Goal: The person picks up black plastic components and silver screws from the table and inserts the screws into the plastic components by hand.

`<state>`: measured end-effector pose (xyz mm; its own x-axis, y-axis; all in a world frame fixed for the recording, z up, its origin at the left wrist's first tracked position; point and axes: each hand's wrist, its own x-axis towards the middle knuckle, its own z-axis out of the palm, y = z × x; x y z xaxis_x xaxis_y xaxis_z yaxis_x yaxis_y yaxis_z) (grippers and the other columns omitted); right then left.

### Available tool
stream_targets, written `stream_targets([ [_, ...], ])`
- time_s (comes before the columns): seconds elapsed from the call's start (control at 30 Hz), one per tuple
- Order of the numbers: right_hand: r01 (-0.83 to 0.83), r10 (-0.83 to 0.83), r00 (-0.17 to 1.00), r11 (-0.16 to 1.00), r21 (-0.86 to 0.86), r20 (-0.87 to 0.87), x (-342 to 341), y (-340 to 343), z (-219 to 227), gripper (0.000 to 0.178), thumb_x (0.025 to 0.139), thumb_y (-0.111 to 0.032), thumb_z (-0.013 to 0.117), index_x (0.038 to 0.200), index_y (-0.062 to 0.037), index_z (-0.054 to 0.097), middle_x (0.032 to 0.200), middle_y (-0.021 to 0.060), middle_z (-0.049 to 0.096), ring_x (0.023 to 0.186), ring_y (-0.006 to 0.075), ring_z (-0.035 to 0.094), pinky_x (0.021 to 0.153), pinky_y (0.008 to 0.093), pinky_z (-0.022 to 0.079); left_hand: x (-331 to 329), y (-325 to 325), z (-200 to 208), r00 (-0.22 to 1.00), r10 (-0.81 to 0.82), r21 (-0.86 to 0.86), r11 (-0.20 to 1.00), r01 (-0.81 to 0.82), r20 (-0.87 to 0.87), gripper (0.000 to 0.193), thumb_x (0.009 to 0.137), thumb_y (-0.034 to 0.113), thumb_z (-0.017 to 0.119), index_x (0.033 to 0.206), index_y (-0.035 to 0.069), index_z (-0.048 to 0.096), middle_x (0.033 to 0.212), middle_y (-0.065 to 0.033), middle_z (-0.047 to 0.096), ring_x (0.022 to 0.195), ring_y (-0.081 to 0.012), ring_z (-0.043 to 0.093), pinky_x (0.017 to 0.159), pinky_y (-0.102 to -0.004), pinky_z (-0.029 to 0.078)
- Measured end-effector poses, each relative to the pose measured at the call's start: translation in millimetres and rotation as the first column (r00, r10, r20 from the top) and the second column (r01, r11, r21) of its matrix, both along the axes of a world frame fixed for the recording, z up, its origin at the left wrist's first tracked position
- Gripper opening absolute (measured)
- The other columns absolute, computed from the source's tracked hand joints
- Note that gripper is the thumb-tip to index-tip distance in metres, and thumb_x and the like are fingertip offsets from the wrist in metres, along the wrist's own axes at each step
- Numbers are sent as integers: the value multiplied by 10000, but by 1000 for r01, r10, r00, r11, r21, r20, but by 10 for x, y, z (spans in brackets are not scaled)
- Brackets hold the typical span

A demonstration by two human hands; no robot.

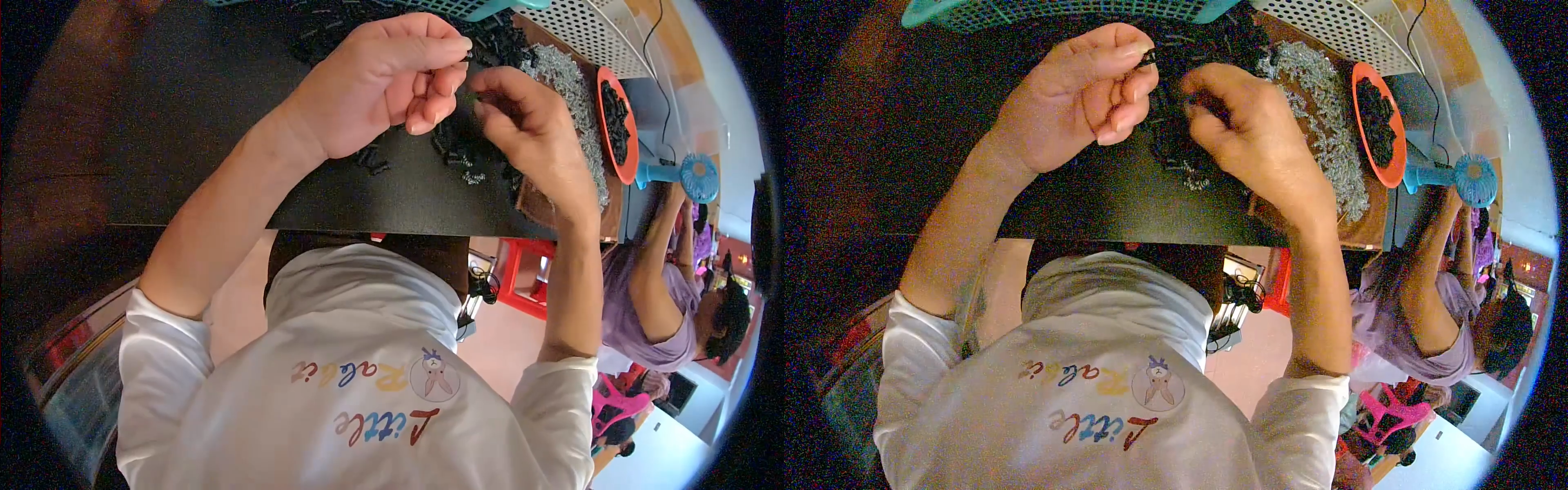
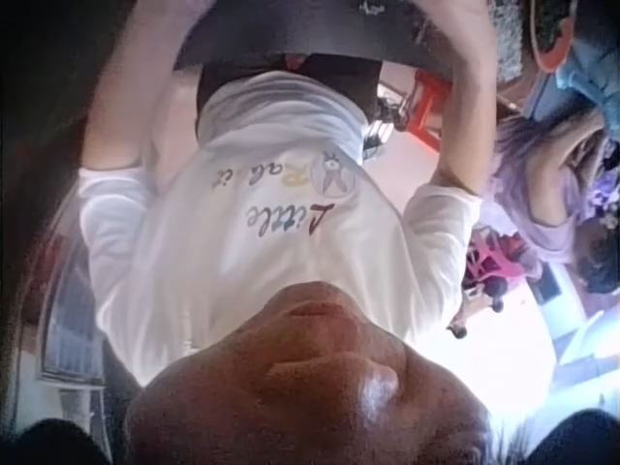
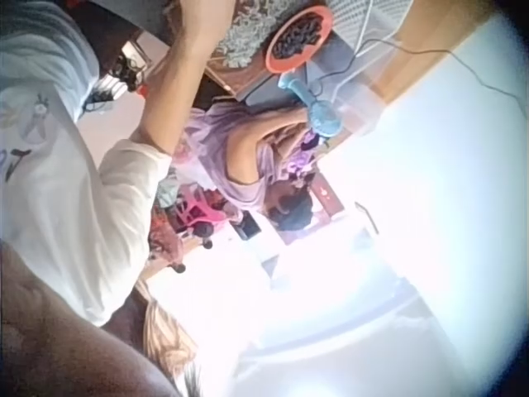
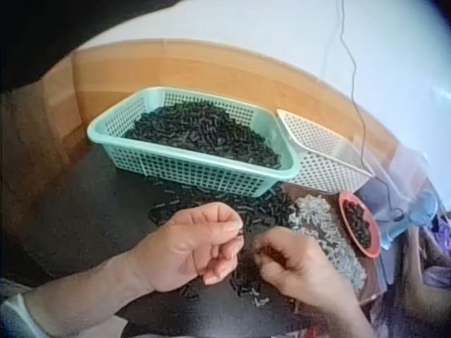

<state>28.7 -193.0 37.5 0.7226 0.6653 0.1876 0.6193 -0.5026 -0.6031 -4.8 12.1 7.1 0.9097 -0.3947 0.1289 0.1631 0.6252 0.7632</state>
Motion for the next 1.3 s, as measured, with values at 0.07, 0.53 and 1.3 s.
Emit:
stream_targets([
  [0.07, 73, -58, 990, 990, 120, -125, -42, -43, 16, 169, 793, -60, 620, 935, 30, 602, 805, 129, 612, 756, 216, 611, 689, 305, 477, -8, -6, 0, 1000, -20, 5, 1000, 20, 6, 170, 951, 243, 512, 971, 76, 537, 751, -13, 544, 549, -98, 519, 428, -220, 376],
  [0.53, 273, -52, 911, 819, 505, -408, -355, -62, 291, 198, 858, 3, 616, 1047, 60, 604, 900, 125, 655, 635, 103, 568, 589, 196, 466, -65, -59, 72, 999, -34, 132, 990, 39, -42, 189, 973, 256, 477, 1000, 94, 570, 685, -21, 545, 467, -107, 500, 362, -219, 340],
  [1.3, -72, 68, 997, 820, 568, 29, -385, 7, 103, 138, 820, 74, 626, 954, 55, 601, 967, 143, 596, 668, 108, 547, 585, 201, 450, -112, -80, 56, 994, -105, 162, 982, 101, 16, 207, 985, 261, 469, 984, 79, 568, 664, -14, 549, 477, -93, 478, 373, -219, 349],
])
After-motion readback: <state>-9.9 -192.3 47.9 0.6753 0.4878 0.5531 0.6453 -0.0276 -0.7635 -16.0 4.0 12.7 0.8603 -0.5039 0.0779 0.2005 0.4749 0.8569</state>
